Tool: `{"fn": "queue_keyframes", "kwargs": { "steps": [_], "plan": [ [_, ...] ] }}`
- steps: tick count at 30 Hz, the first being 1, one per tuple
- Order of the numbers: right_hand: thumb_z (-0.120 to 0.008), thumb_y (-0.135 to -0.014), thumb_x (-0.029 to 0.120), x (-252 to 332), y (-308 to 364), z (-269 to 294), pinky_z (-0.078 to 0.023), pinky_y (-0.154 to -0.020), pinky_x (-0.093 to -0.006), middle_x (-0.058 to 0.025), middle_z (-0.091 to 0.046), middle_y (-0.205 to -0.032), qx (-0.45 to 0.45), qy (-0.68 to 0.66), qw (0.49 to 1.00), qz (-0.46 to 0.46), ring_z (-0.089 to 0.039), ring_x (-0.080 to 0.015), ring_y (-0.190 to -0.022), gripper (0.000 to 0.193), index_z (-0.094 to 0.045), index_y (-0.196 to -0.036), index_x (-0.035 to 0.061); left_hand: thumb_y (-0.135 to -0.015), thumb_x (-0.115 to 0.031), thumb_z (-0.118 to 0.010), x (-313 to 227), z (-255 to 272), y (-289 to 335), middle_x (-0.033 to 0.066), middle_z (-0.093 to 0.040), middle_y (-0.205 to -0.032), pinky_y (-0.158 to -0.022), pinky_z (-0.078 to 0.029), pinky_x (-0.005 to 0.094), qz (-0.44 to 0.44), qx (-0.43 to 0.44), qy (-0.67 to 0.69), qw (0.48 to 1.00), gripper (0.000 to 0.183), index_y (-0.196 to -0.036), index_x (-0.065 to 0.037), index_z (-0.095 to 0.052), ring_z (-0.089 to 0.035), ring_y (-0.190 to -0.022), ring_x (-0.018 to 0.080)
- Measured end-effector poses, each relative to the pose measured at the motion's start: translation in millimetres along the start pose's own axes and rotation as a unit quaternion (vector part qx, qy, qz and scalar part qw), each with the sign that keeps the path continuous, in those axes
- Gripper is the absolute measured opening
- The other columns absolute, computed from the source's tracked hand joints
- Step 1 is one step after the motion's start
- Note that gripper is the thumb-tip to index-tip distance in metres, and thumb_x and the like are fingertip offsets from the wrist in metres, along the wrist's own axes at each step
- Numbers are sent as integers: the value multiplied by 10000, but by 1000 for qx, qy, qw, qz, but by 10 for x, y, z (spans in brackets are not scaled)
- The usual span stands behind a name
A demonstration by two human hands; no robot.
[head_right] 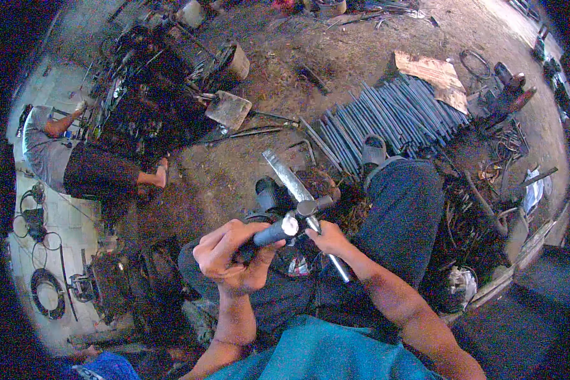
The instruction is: The person is manually straightening metal rods using a hammer and a specialized metal block/jig.
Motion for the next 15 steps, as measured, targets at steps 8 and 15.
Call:
{"fn": "queue_keyframes", "kwargs": {
  "steps": [8, 15],
  "plan": [
    [-633, -863, 323, 734, 355, 416, -478, -472, -362, -93, -582, -602, -20, 3, 995, -102, -578, -192, -480, 327, -567, -834, 3, -890, -271, -608, 467, -349, 658, 21, -540, -576, -385, -338, 208, 474, 114, 260, 833, 276, -820, -4, -608, -472, -445, 72],
    [-573, -918, 345, 657, 325, 598, -385, -441, -276, 18, -507, -596, -124, -188, 974, -19, -472, -92, -480, 282, -561, -846, 73, -923, -333, -547, 1425, -1330, 1862, -6, -478, -598, -353, -274, 212, 686, 103, 436, 573, 323, -828, -25, -562, -398, -419, 70]
  ]
}}
Point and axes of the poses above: each hand's wrist, its own y-axis away from the middle knuckle, its own z-axis out of the back of the hand, x = y × z, the point moved 7 cm from there along -y, towards the middle knuckle
